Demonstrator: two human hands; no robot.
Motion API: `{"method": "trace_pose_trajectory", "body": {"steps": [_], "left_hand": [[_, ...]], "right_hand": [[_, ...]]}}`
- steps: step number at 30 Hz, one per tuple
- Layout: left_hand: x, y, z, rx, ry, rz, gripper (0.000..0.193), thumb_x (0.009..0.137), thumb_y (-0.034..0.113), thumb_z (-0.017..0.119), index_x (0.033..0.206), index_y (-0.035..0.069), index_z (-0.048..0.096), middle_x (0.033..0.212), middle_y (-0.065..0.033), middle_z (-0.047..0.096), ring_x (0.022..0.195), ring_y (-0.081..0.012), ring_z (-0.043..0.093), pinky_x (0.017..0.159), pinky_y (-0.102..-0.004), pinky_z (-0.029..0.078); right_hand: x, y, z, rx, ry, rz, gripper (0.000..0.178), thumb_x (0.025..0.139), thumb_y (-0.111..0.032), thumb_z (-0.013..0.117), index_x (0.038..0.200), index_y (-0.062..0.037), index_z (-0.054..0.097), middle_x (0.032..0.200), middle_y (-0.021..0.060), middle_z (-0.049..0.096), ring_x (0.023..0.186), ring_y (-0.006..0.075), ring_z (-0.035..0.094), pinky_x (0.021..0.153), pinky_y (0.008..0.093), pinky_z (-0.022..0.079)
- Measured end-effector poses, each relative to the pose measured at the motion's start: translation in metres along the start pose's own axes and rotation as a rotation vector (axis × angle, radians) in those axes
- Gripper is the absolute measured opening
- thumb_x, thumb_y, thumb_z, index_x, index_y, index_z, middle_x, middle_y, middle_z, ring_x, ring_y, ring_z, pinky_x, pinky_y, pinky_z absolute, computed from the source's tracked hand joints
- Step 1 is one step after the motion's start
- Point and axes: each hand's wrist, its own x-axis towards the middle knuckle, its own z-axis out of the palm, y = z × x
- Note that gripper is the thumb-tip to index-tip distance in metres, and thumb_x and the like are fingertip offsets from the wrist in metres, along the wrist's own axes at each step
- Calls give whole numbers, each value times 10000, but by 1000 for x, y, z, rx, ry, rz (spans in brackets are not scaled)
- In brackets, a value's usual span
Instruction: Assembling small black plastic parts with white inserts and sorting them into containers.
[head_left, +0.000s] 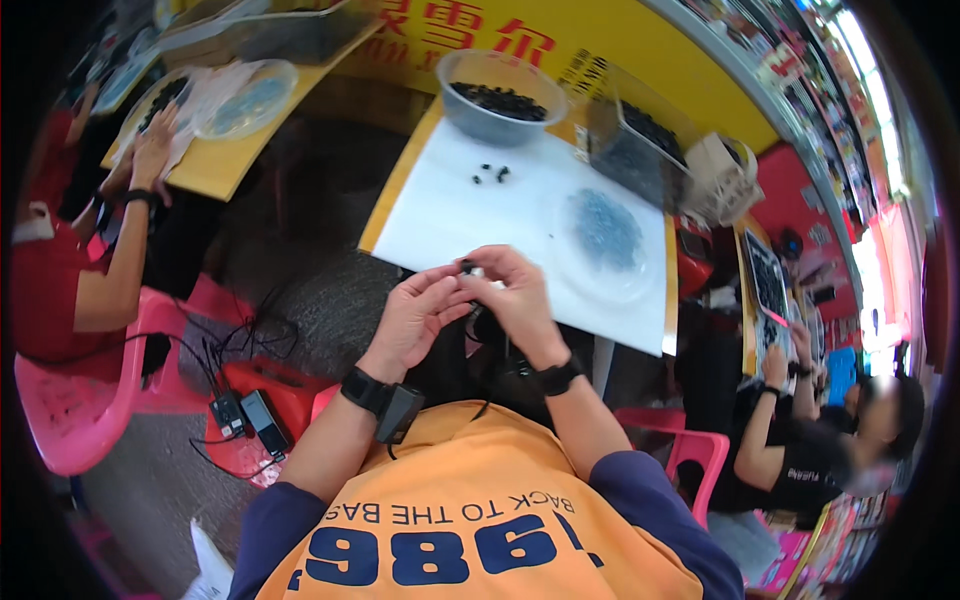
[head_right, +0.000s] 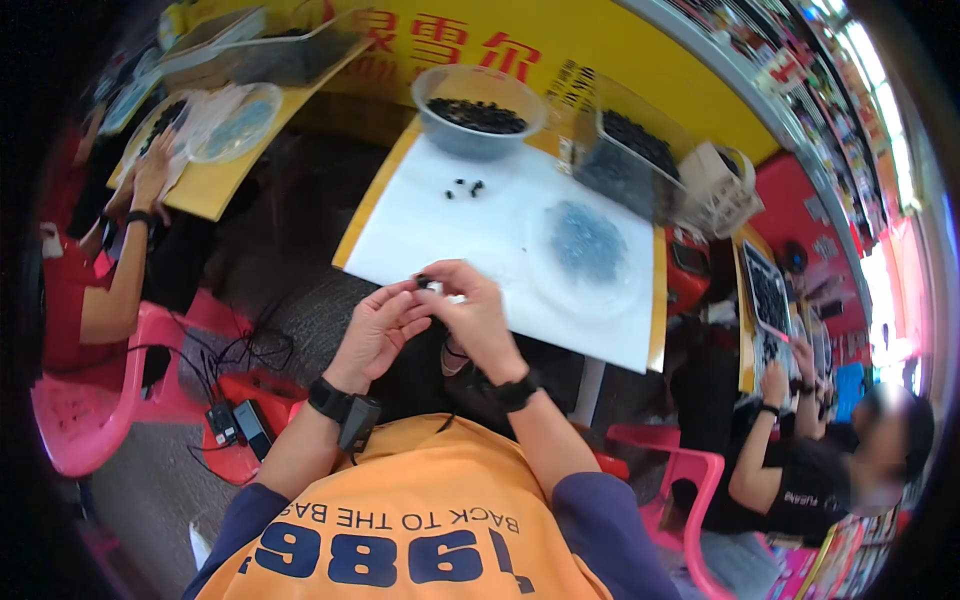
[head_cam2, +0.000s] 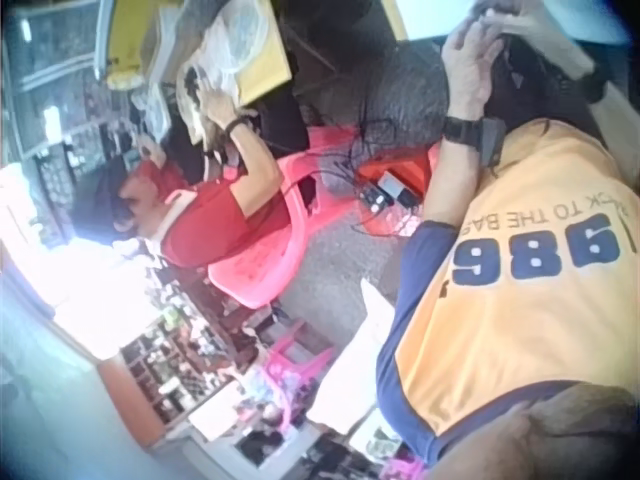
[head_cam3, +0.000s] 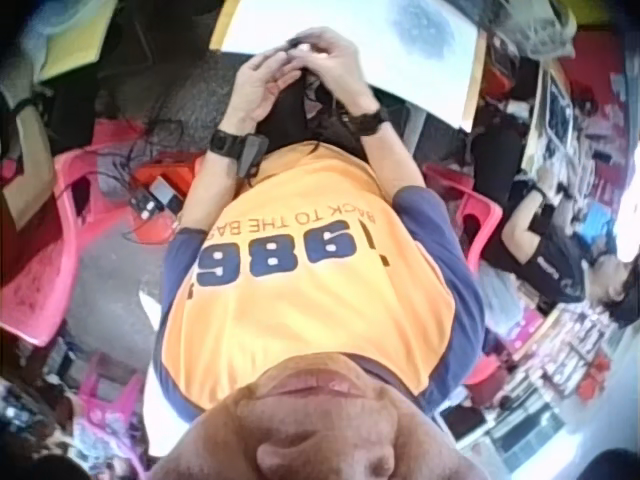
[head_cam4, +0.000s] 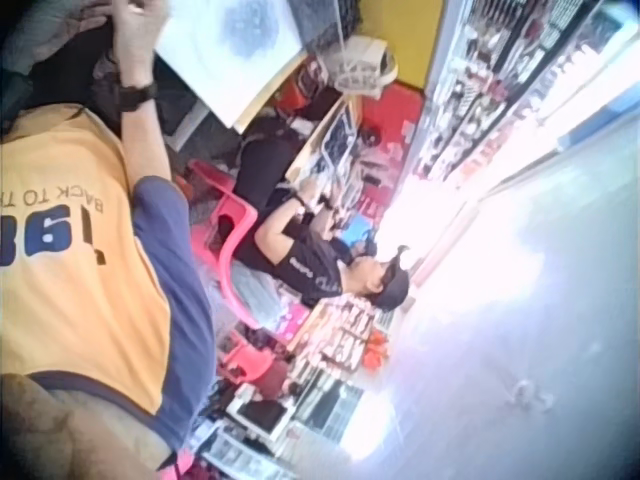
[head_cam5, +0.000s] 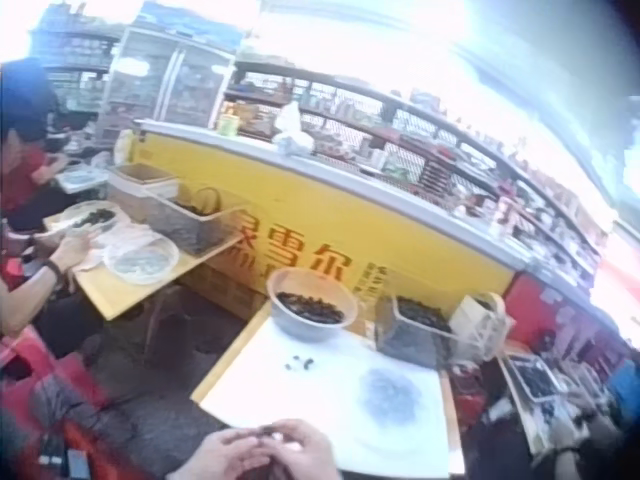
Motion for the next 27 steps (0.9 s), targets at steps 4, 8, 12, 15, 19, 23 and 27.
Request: {"method": "trace_pose_trajectory", "body": {"steps": [4, 8, 12, 15, 19, 23, 27], "left_hand": [[1, -6, -4, 21, 11, 3, 233, 981, 88, 609, 1199, 8, 620, 1094, -126, 702, 987, -187, 703, 872, -313, 586], [3, -8, -13, 10, 42, -24, 200, 975, 89, 620, 1159, 13, 635, 1065, -150, 716, 983, -217, 713, 834, -310, 603], [0, -6, -6, 43, 80, -55, 166, 977, 88, 611, 1125, 17, 637, 1043, -145, 723, 937, -230, 727, 774, -297, 621], [0, -5, -3, 41, 56, -74, 157, 965, 57, 614, 1117, 24, 631, 1058, -150, 718, 955, -230, 723, 785, -293, 619], [0, -7, -6, 39, 25, -86, 165, 953, 28, 613, 1119, 33, 619, 1072, -153, 712, 972, -231, 719, 796, -293, 617], [1, -7, -9, 48, 23, -82, 172, 951, 26, 615, 1123, 34, 617, 1071, -155, 710, 973, -231, 718, 809, -298, 615], [0, -6, -10, 50, 6, -78, 180, 949, 27, 618, 1129, 33, 619, 1076, -157, 709, 974, -230, 717, 813, -299, 613]], "right_hand": [[-19, -7, 18, -307, 84, -226, 292, 808, 14, 678, 1091, -57, 695, 949, 83, 671, 864, 176, 639, 788, 285, 528], [-20, -9, -1, -311, -13, -381, 320, 801, -38, 722, 1118, -59, 682, 1073, 108, 696, 936, 253, 628, 818, 335, 531], [-19, -6, -71, -322, 183, -161, 263, 875, -121, 717, 1123, -34, 705, 1090, 99, 726, 815, 190, 655, 767, 295, 514], [-18, 20, -139, -458, 337, -26, 183, 888, -129, 698, 1025, -13, 731, 919, 120, 740, 778, 168, 671, 711, 281, 513], [-21, 32, -193, -659, 364, 107, 150, 839, -109, 700, 949, -13, 738, 864, 132, 716, 741, 199, 655, 693, 306, 507], [-16, 47, -193, -734, 313, 55, 147, 788, -89, 700, 911, -14, 731, 851, 138, 691, 777, 249, 639, 728, 344, 502], [-9, 66, -192, -772, 323, -3, 146, 781, -74, 690, 907, -4, 714, 862, 145, 686, 819, 276, 646, 761, 361, 507]]}}
